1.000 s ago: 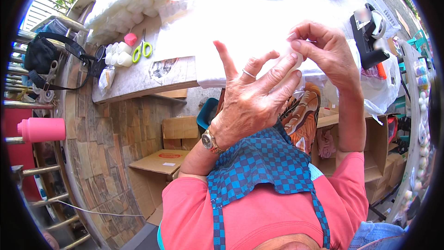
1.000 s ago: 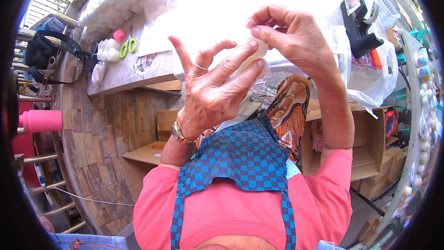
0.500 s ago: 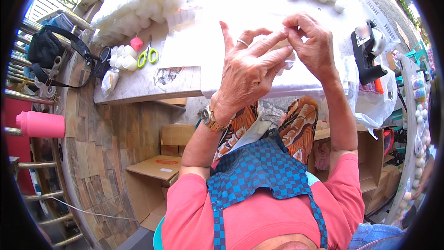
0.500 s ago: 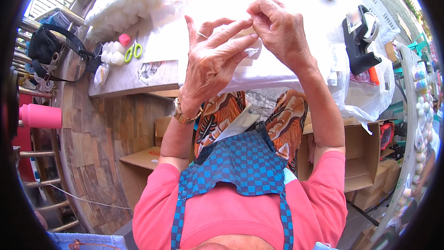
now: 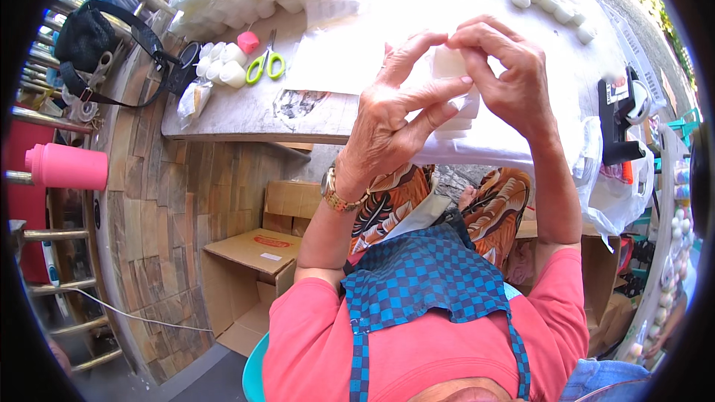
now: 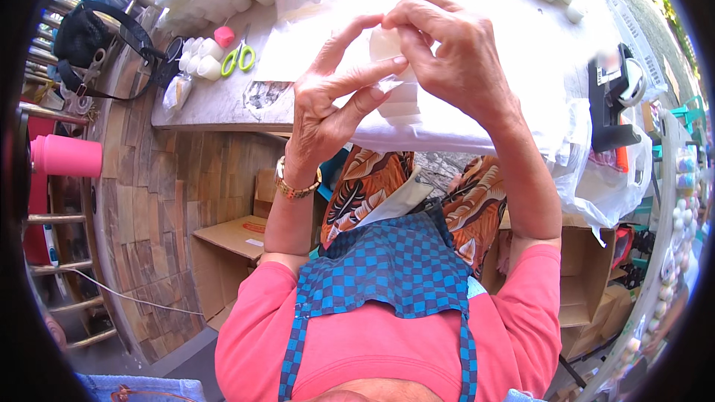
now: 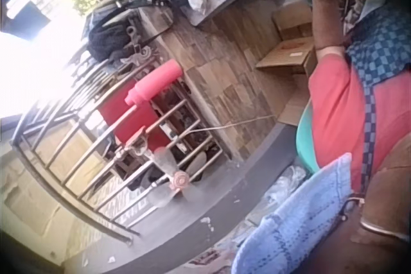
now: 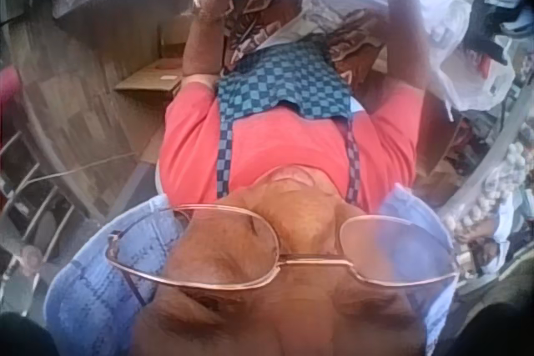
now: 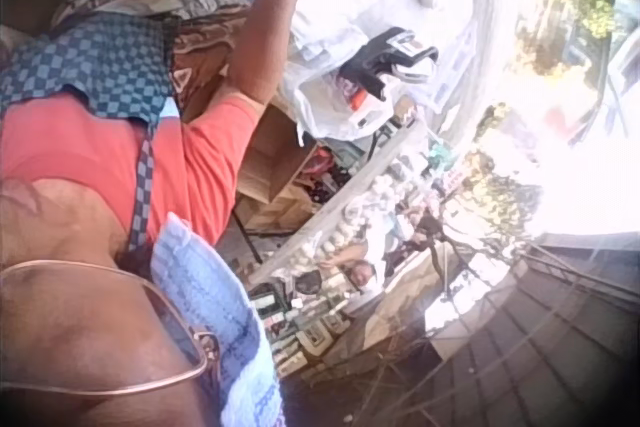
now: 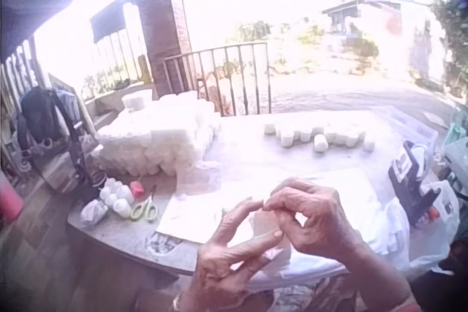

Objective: The person wraps small white candles individually in clear plastic bags. They pick up each candle, place it into a bag, and seal the bag by hand. The wrapped candles are set aside on the table.

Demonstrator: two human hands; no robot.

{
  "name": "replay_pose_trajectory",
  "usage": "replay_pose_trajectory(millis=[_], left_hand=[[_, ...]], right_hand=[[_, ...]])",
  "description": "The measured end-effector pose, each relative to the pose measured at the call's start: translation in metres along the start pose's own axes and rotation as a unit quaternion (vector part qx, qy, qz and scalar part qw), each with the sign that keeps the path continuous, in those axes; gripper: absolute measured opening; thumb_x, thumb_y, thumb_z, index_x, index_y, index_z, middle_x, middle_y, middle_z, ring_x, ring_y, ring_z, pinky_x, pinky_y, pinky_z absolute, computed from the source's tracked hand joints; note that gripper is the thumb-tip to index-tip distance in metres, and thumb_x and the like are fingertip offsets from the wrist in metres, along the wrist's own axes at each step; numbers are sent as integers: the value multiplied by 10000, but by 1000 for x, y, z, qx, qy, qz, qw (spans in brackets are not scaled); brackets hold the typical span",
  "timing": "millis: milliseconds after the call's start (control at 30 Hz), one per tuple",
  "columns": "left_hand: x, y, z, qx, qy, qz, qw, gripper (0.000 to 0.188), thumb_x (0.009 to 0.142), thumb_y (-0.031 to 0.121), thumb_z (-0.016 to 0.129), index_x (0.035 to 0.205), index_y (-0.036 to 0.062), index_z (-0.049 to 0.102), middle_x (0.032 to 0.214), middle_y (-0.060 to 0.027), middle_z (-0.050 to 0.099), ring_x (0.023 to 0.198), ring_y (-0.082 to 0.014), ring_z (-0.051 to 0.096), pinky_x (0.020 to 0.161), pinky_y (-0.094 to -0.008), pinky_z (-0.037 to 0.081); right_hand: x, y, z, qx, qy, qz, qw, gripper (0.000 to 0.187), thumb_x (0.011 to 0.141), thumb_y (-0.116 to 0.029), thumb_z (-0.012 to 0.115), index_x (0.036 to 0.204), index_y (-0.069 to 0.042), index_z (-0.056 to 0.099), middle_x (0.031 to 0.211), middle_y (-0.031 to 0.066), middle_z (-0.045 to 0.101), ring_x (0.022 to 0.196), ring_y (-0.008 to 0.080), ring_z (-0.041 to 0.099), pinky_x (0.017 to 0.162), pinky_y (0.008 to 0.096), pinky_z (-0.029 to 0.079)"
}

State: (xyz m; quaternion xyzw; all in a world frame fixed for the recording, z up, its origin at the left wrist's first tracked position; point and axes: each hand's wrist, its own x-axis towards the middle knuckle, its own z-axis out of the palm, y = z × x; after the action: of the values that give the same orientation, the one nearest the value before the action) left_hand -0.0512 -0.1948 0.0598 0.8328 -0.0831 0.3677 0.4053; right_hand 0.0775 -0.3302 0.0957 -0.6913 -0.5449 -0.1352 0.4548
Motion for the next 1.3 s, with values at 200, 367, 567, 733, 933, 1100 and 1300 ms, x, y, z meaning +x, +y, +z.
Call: replay_pose_trajectory(millis=[200,367,567,733,933,1100,1300], left_hand=[[-1,-4,-5,-21,-12,3,1000,343,787,113,750,1120,197,757,1305,-124,588,1170,-248,586,967,-366,489],[-1,-5,-5,8,-11,6,1000,309,795,146,755,1101,188,763,1269,-98,624,1153,-221,601,962,-375,497],[-2,-8,0,-45,21,7,999,426,854,274,725,1262,176,650,1195,-103,660,1154,-307,610,1148,-648,164],[-4,-13,0,-32,18,18,999,700,839,335,768,1392,111,402,1245,-153,641,1219,-286,581,1064,-440,397],[-4,-13,4,-52,35,12,998,679,852,375,725,1406,144,409,1180,-132,665,1160,-366,609,1144,-660,156],[-4,-15,-4,-25,0,33,999,688,821,318,757,1376,91,420,1255,-161,623,1240,-292,560,1095,-468,371],[-5,-7,-3,-156,-9,-49,986,585,818,176,690,1339,45,458,1266,-173,586,1286,-304,513,1121,-510,356]], right_hand=[[-10,-5,-9,-4,-34,13,999,176,849,-59,572,975,-57,696,1038,108,701,930,225,688,835,346,539],[-26,-6,-21,150,-83,37,984,392,793,-133,648,1181,-128,596,1298,88,597,1177,256,576,924,403,503],[-29,-17,-14,128,-63,39,989,489,751,-146,758,1213,-158,596,1344,64,567,1217,252,545,917,388,502],[-30,-21,-13,86,-79,72,990,433,756,-250,800,1144,-139,640,1374,102,538,1253,263,518,987,429,456],[-28,-19,-14,11,-88,11,996,156,807,-176,766,940,-127,699,1333,91,581,1215,277,560,980,422,483],[-31,-23,-11,16,-61,34,997,94,819,-113,740,900,-103,692,1179,65,662,1157,269,582,970,407,476],[-36,-22,-1,2,1,7,1000,89,814,-71,721,893,-86,683,1014,33,702,1066,245,607,931,383,473]])
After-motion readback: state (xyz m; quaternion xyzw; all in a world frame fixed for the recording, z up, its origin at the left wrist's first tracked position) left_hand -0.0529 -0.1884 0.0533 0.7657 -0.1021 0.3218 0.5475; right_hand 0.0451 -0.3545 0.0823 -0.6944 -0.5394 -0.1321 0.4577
